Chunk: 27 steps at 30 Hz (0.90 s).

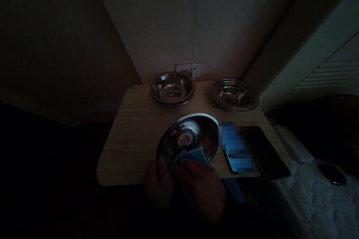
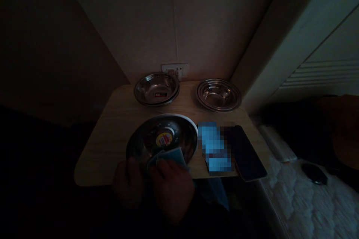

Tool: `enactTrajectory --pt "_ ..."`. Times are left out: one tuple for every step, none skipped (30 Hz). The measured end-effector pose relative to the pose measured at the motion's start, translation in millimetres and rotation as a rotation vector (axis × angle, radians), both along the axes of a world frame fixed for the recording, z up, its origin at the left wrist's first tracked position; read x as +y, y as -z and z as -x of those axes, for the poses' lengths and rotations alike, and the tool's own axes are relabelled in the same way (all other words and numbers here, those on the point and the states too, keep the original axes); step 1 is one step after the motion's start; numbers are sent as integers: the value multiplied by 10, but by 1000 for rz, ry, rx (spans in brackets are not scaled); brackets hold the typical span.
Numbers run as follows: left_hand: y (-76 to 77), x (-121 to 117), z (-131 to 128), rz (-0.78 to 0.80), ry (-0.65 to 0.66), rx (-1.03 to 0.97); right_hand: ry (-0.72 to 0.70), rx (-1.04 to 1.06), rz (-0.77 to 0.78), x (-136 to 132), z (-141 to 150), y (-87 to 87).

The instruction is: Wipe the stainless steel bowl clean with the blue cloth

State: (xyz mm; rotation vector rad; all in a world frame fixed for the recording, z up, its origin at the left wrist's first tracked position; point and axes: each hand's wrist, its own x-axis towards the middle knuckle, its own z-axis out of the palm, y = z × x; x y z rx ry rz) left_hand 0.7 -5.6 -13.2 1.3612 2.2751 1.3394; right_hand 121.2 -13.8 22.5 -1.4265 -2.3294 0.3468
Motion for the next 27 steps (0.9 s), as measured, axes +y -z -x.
enactTrajectory --pt "11 5 -4 -17 -11 13 -6 -9 -18 6 -19 4" --pt "22 11 -7 -37 -22 26 -15 -27 -37 11 -40 8" --pt "31 16 -10 -54 -28 35 -25 -48 -54 17 -60 12" --pt "39 20 -12 -67 -35 42 -33 -69 -64 23 -73 15" --pt "45 22 -14 -74 -42 45 -37 -81 -68 30 -76 16" --pt "51 21 -14 -70 -45 44 -33 -84 -67 38 -69 17" --pt "57 20 -13 -60 -44 38 -27 -77 -63 46 -55 19" --pt "62 17 -11 -49 -40 30 -23 -62 -61 53 -38 22" --pt "66 15 -6 -44 -40 23 -26 -43 -68 58 -26 30" --pt "70 15 0 -43 -37 22 -32 -27 -83 60 -23 42" --pt "74 18 7 -44 -34 30 -43 -17 -104 59 -31 59" --pt "78 24 14 -54 -40 48 -62 -16 -130 55 -50 78" --pt "81 31 19 -70 -47 72 -86 -21 -158 51 -76 99" --pt "84 38 23 -90 -52 95 -104 -28 -181 48 -102 117" --pt "87 44 25 -108 -52 109 -115 -33 -196 47 -122 131" --pt "89 46 25 -124 -52 112 -123 -33 -203 50 -131 139" --pt "90 46 24 -135 -52 107 -127 -23 -202 56 -127 141" --pt "89 43 22 -134 -47 96 -126 -7 -191 65 -112 138" --pt "88 39 21 -120 -44 86 -124 11 -176 74 -90 132" --pt "86 35 20 -104 -52 82 -122 27 -163 82 -68 126" --pt "82 33 19 -89 -62 83 -123 35 -156 87 -52 121" --pt "78 33 18 -82 -77 88 -123 36 -159 88 -45 119" --pt "73 35 15 -83 -90 93 -126 29 -168 86 -48 121" --pt "67 40 10 -89 -104 96 -132 17 -177 83 -57 124" --pt "61 44 3 -97 -113 97 -136 5 -183 79 -69 128" --pt "55 49 -5 -104 -115 95 -139 2 -188 76 -78 130" --pt "50 51 -13 -108 -119 92 -138 7 -185 76 -80 131"
